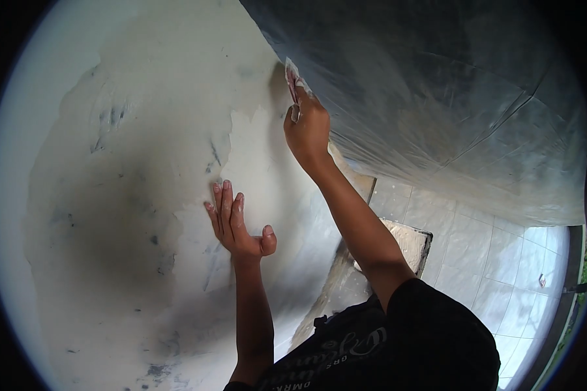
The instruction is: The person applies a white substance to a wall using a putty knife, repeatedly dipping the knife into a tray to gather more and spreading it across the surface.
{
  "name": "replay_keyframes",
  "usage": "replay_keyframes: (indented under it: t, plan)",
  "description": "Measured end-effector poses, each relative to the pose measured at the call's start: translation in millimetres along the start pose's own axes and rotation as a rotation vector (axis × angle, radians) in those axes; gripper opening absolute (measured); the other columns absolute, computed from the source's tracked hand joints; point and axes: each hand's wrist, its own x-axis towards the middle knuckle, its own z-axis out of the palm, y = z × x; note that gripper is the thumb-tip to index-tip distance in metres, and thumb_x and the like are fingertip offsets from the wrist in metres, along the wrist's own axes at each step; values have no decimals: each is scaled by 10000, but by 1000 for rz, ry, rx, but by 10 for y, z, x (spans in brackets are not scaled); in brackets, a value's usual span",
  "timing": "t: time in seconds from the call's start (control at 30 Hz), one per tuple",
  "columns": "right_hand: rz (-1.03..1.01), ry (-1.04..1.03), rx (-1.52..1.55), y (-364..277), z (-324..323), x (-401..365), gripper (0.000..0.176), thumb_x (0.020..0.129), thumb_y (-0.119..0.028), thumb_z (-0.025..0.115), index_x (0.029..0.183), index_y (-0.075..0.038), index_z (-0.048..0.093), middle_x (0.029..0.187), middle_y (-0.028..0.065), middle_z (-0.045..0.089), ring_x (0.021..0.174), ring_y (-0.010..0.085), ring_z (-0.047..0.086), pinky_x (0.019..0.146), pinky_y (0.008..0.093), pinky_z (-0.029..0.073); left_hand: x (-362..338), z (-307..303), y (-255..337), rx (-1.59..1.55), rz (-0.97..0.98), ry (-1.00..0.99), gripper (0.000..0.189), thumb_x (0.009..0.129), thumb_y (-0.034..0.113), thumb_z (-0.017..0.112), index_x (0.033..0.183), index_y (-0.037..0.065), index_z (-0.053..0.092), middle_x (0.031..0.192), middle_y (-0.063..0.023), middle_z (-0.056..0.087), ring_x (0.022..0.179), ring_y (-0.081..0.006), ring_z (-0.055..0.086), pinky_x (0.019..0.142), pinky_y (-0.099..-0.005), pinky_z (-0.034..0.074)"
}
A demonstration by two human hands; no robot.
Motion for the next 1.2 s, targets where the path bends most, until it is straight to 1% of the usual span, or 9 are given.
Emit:
replay_keyframes:
  t: [0.17, 0.3, 0.43, 0.6, 0.73, 0.83, 1.0, 1.13, 1.2]
  plan:
    - [-32, -288, -171, -65, 50, -566, 488, 724, 13, 646, 1204, 25, 556, 945, 231, 617, 842, 383, 647, 690, 435, 553, 23, -10, 18, 34, 6, 8, 576, 894, 392, 405, 1295, -19, 450, 1358, -282, 493, 1305, -461, 433, 1144, -560, 158]
    - [-14, -266, 21, -185, -387, -1151, 495, 749, 61, 622, 1240, 33, 568, 896, 234, 651, 779, 363, 664, 710, 402, 550, 43, 1, 29, 63, 26, 27, 559, 900, 381, 394, 1271, -31, 467, 1325, -283, 525, 1286, -444, 466, 1157, -531, 170]
    - [72, -113, 68, -194, -408, -572, 436, 779, 81, 589, 1215, 59, 574, 828, 207, 630, 667, 315, 603, 609, 367, 489, 36, -1, 25, 57, 17, 25, 560, 899, 382, 396, 1271, -30, 467, 1324, -282, 525, 1281, -447, 470, 1156, -530, 171]
    - [-78, -143, -115, -93, 90, -368, 388, 742, 53, 629, 1129, 42, 600, 858, 235, 618, 753, 380, 623, 675, 432, 513, 0, -1, 4, 15, -8, -13, 601, 876, 400, 425, 1324, -1, 432, 1381, -285, 471, 1319, -484, 404, 1129, -591, 147]
    - [10, -319, -47, -188, -241, -1093, 480, 704, 71, 645, 1181, 53, 585, 997, 277, 639, 906, 407, 654, 788, 433, 544, 30, 9, 26, 64, 6, 24, 561, 898, 385, 397, 1274, -25, 475, 1324, -278, 528, 1281, -445, 471, 1154, -534, 174]
    - [11, -256, 99, -220, -430, -1154, 463, 723, 79, 626, 1183, 64, 581, 1053, 279, 640, 969, 394, 659, 834, 418, 543, -10, 16, 8, 28, -1, -19, 599, 881, 402, 428, 1321, -5, 439, 1377, -284, 477, 1320, -485, 403, 1129, -592, 145]
    - [22, -56, -16, -46, -125, -185, 416, 763, 75, 600, 1178, 54, 579, 839, 227, 628, 677, 357, 623, 622, 415, 505, 17, 1, 17, 38, 0, -36, 584, 889, 405, 428, 1310, 1, 456, 1376, -270, 487, 1324, -483, 400, 1128, -591, 144]
    - [13, -269, -185, 61, 136, -297, 471, 729, 47, 625, 1195, 49, 556, 986, 256, 625, 921, 392, 637, 756, 432, 550, 27, -8, 27, 47, -7, -49, 582, 888, 401, 424, 1309, 0, 456, 1374, -266, 492, 1324, -483, 401, 1126, -593, 143]
    - [-20, -267, -176, 76, 51, -655, 479, 730, 29, 640, 1201, 36, 556, 1010, 269, 621, 927, 404, 637, 762, 445, 557, 36, -6, 24, 60, 1, -52, 575, 882, 387, 428, 1307, 0, 453, 1373, -267, 492, 1321, -486, 403, 1126, -595, 141]
